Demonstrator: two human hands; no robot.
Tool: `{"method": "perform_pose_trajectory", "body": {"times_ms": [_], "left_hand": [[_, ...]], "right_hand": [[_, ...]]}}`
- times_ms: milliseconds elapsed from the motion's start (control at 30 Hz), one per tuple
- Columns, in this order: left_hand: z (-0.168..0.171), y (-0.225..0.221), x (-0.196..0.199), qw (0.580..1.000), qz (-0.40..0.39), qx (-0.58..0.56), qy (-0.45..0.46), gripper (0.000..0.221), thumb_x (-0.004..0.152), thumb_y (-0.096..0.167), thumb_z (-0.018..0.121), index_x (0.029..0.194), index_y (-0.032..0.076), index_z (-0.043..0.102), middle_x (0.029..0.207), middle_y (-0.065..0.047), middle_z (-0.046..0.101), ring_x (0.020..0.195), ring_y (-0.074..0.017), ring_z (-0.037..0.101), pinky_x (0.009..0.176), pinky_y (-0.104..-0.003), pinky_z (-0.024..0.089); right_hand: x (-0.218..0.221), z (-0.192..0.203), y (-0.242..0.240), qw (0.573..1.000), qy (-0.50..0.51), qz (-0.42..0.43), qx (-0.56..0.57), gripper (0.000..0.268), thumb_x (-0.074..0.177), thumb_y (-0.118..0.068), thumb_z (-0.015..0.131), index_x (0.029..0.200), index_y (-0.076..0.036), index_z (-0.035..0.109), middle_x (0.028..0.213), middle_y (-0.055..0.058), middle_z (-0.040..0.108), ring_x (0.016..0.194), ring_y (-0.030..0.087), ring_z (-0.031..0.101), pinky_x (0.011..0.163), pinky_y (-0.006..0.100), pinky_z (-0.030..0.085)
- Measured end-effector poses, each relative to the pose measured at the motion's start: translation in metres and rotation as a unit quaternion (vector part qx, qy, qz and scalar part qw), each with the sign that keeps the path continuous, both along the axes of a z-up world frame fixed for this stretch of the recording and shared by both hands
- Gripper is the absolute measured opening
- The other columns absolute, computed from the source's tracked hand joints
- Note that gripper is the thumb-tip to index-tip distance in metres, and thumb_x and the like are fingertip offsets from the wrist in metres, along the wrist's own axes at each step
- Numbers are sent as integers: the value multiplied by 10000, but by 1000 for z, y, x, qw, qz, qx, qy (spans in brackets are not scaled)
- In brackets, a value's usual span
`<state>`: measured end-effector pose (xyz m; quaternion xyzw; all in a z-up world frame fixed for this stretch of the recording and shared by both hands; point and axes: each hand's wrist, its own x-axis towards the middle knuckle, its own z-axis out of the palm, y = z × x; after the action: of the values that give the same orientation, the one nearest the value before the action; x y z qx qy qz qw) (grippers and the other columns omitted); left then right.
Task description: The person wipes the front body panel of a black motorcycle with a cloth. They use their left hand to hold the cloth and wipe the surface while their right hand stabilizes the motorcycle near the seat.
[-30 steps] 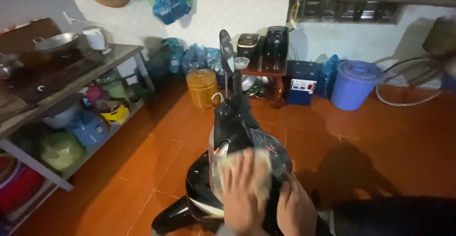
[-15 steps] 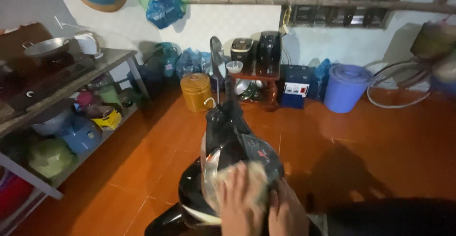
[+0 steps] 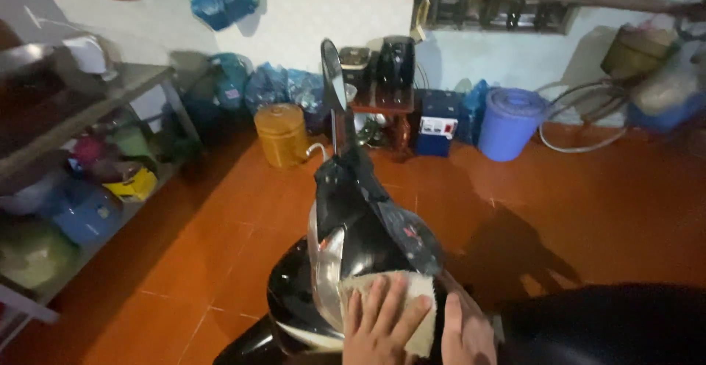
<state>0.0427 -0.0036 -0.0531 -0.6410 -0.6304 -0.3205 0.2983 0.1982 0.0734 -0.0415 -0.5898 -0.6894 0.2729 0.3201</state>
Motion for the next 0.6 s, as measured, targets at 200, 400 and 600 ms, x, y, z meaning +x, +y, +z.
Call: {"method": "perform_pose_trajectory", "body": {"times_ms": [200,400,600], "left_hand": [[76,37,-39,991,-26,-87,-98,762,899,333,544,1635,259,359,1722,-143,236,1556,-421,239,1204,-647,177],[82,35,-21,961,20,-147,-235,618,1022,358,400,1548,35,423,1714,-148,208,1568,-387,133,1231,-568,86],[66,28,-6,975,36,-107,-193,917,659,198,744,1542,273,508,1719,-171,165,1551,-443,138,1146,-656,191]], "right_hand": [[-5,15,-8,998,11,31,48,558,1035,-393,286,1405,-200,657,1479,16,644,1398,234,566,1152,370,400],[-7,-4,9,997,-24,60,37,508,1015,-388,352,1428,-258,619,1529,-22,595,1425,208,533,1149,363,408],[-15,-36,16,980,11,45,195,429,971,-275,491,1353,-256,685,1458,-25,664,1366,141,597,1089,347,469]]}}
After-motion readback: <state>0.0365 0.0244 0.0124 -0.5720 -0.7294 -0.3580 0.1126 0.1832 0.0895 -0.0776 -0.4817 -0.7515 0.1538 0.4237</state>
